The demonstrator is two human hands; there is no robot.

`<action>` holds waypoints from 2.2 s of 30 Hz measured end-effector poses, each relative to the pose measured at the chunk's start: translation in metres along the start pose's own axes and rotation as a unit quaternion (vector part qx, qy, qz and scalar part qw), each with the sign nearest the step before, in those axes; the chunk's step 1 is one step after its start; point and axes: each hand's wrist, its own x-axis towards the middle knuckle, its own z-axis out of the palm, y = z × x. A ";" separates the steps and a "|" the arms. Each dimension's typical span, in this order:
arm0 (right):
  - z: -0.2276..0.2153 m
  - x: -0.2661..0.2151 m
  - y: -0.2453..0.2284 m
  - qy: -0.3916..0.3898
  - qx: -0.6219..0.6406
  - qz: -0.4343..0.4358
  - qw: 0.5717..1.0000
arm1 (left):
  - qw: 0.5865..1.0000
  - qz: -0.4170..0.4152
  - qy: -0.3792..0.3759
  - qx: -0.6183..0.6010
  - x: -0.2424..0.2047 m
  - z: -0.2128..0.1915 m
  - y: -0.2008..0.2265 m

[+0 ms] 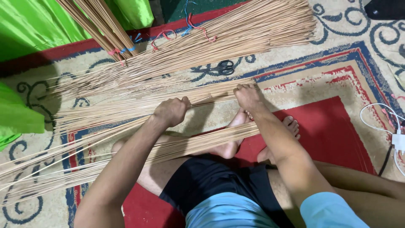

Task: The person aligns a bundle of thin wooden sticks by hand, repeatedly tapping one end of the bundle on the floor and adjusting the sticks until they are even.

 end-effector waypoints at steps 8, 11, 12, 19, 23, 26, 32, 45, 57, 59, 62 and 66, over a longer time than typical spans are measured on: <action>-0.078 -0.011 -0.001 -0.019 0.018 0.028 0.999 | 1.000 0.006 0.020 0.005 0.012 -0.002 -0.002; -0.086 -0.016 0.000 -0.048 0.043 0.041 0.997 | 1.000 0.004 0.022 0.010 0.005 -0.010 0.003; -0.085 -0.017 0.002 -0.067 0.048 0.044 0.996 | 1.000 0.003 0.022 0.016 0.002 -0.014 0.006; 0.015 0.003 -0.002 -0.118 0.070 0.058 0.989 | 1.000 -0.006 0.011 0.007 -0.010 -0.020 0.010; 0.002 0.007 -0.016 -0.121 0.033 0.067 0.990 | 1.000 -0.009 -0.006 -0.009 -0.018 -0.023 0.014; -0.004 0.008 -0.018 -0.088 -0.001 0.037 0.995 | 1.000 -0.009 -0.006 -0.014 -0.013 -0.015 0.008; 0.022 0.011 -0.017 -0.033 -0.048 0.027 0.998 | 1.000 -0.007 0.004 -0.002 -0.015 -0.016 0.006; 0.010 0.003 -0.018 -0.096 -0.007 0.057 0.994 | 1.000 -0.012 0.008 -0.004 -0.019 -0.013 0.002; 0.013 0.006 -0.005 -0.070 0.021 0.023 0.997 | 1.000 -0.003 0.023 -0.021 -0.013 -0.009 -0.004; -0.009 0.003 -0.003 -0.094 0.065 0.044 0.992 | 0.999 -0.006 0.026 -0.018 -0.007 -0.008 -0.005; -0.090 -0.003 -0.008 -0.114 0.149 0.065 0.980 | 1.000 -0.010 0.025 -0.015 -0.007 -0.015 0.001; -0.145 -0.004 -0.008 -0.118 0.234 0.067 0.963 | 0.999 -0.008 0.032 -0.011 -0.002 -0.019 0.006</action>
